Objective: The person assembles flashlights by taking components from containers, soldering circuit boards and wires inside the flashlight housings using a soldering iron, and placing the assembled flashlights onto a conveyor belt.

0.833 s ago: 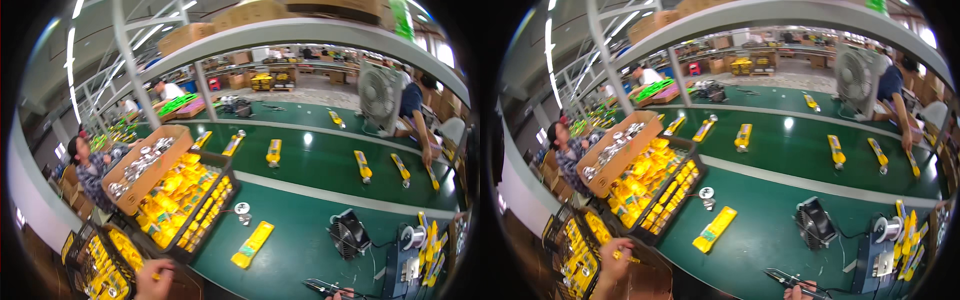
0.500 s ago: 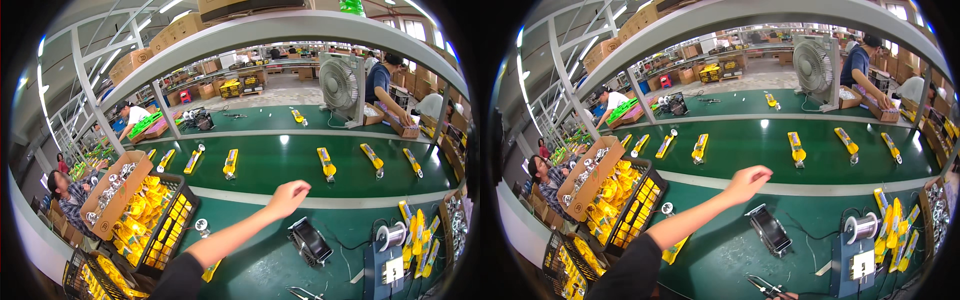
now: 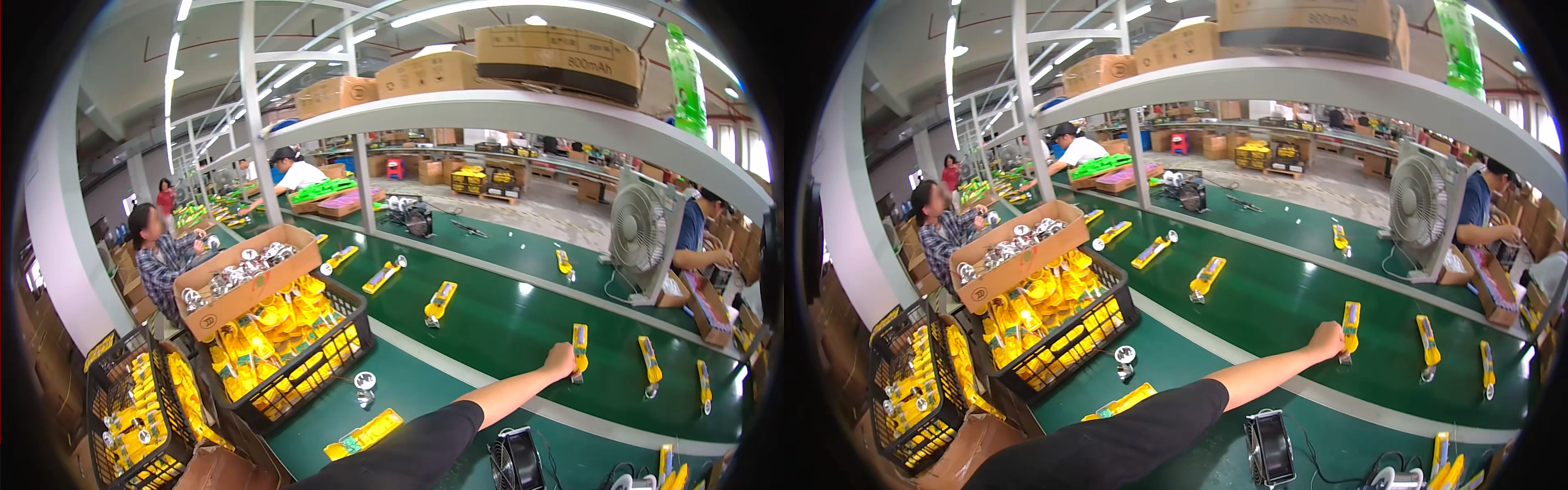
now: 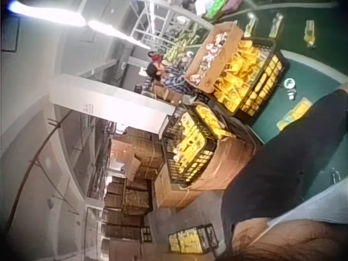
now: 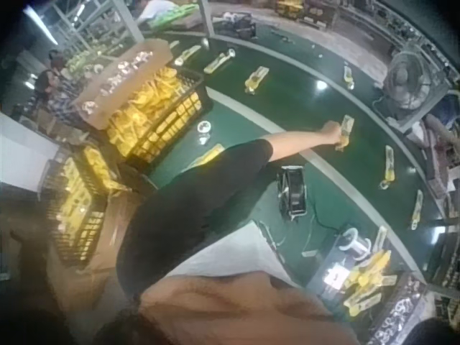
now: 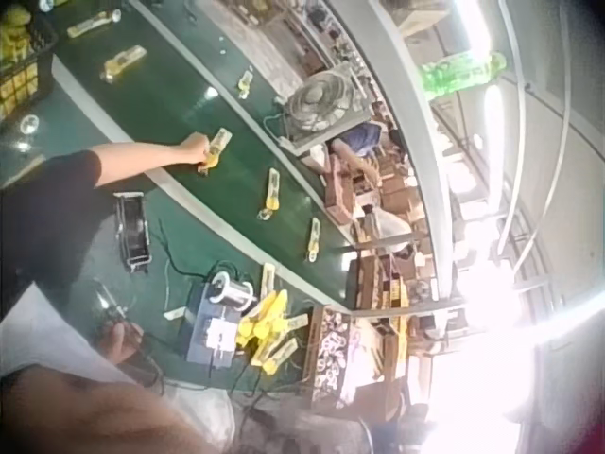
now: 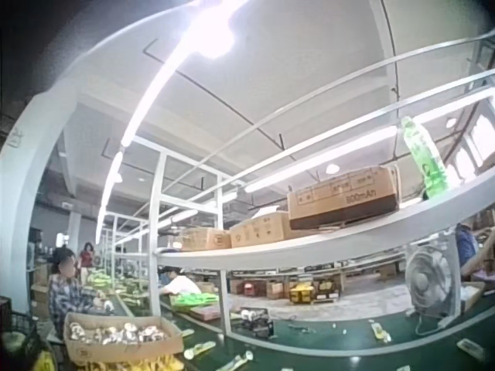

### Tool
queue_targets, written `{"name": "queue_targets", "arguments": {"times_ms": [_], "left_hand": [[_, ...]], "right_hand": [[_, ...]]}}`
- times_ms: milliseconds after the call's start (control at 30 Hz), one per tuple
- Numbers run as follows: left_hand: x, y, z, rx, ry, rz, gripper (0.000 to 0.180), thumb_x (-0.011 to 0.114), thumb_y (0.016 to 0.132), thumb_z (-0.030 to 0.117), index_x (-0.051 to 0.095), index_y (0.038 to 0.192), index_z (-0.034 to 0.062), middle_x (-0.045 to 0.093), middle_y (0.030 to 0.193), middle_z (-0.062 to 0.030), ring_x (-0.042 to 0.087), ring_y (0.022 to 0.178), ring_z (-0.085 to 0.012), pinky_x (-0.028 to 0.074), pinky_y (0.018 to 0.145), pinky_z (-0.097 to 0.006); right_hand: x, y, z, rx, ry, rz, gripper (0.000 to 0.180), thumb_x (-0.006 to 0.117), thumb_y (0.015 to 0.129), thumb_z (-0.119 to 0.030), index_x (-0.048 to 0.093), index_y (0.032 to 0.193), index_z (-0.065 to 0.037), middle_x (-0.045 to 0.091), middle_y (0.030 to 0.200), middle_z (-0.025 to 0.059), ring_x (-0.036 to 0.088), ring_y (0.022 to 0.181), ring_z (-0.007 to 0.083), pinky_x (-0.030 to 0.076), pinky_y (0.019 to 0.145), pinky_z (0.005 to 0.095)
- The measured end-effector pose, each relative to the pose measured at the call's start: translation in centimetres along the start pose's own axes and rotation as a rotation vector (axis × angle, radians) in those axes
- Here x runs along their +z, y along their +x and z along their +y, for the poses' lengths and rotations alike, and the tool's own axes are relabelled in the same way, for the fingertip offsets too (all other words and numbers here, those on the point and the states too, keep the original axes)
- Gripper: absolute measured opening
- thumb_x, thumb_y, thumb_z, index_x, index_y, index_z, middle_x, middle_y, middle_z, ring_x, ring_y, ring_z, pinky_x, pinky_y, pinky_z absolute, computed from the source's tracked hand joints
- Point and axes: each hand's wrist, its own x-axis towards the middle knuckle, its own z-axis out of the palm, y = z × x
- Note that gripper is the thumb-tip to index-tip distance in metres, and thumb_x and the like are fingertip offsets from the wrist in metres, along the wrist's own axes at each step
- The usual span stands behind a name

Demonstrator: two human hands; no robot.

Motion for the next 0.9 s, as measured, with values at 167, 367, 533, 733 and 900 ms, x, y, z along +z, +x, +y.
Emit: {"name": "queue_targets", "arguments": {"times_ms": [167,367,533,733,900], "left_hand": [[-6.4,-0.6,-1.0,-0.255,0.180,-0.052,0.019,0.061,0.060,0.012,0.059,0.068,-0.0048,0.059,0.069,-0.0209,0.059,0.070,-0.0337,0.047,0.063,-0.040],[-18.1,-3.4,-4.1,-0.342,0.501,-0.297,0.022,0.065,0.063,0.016,0.062,0.074,-0.0014,0.061,0.081,-0.0186,0.060,0.078,-0.0293,0.048,0.067,-0.036],[-27.6,-8.5,-4.3,-0.300,0.397,-0.260,0.015,0.057,0.064,0.010,0.064,0.076,0.0071,0.061,0.076,-0.0139,0.060,0.070,-0.0265,0.047,0.060,-0.035],[-34.8,-17.3,-2.1,-0.168,0.288,-0.061,0.013,0.052,0.070,0.004,0.062,0.079,0.0034,0.061,0.076,-0.0137,0.059,0.072,-0.0270,0.046,0.064,-0.034],[-36.9,-22.0,-1.2,0.137,0.235,-0.220,0.015,0.052,0.070,0.005,0.063,0.080,0.0062,0.060,0.077,-0.0125,0.057,0.074,-0.0290,0.046,0.065,-0.037]], "right_hand": [[-0.7,0.1,0.9,-0.115,-0.051,-0.044,0.014,0.052,0.076,-0.010,0.046,0.083,0.001,0.050,0.065,0.0070,0.045,0.054,0.0121,0.038,0.046,0.0239],[-0.7,-0.1,2.2,-0.008,0.228,0.070,0.015,0.051,0.074,-0.008,0.044,0.085,-0.001,0.049,0.072,0.0091,0.045,0.058,0.0147,0.038,0.048,0.0256],[0.8,-0.9,0.7,0.004,0.183,0.103,0.013,0.048,0.076,-0.007,0.044,0.087,0.000,0.049,0.074,0.0087,0.045,0.059,0.0139,0.038,0.049,0.0247],[2.0,-1.8,-1.2,0.079,0.169,0.252,0.012,0.043,0.078,-0.005,0.044,0.089,0.000,0.049,0.078,0.0082,0.045,0.061,0.0126,0.038,0.051,0.0232],[0.8,-2.2,0.0,-0.029,0.274,0.299,0.011,0.044,0.079,-0.006,0.046,0.089,-0.001,0.050,0.078,0.0084,0.045,0.059,0.0125,0.038,0.050,0.0227]]}}
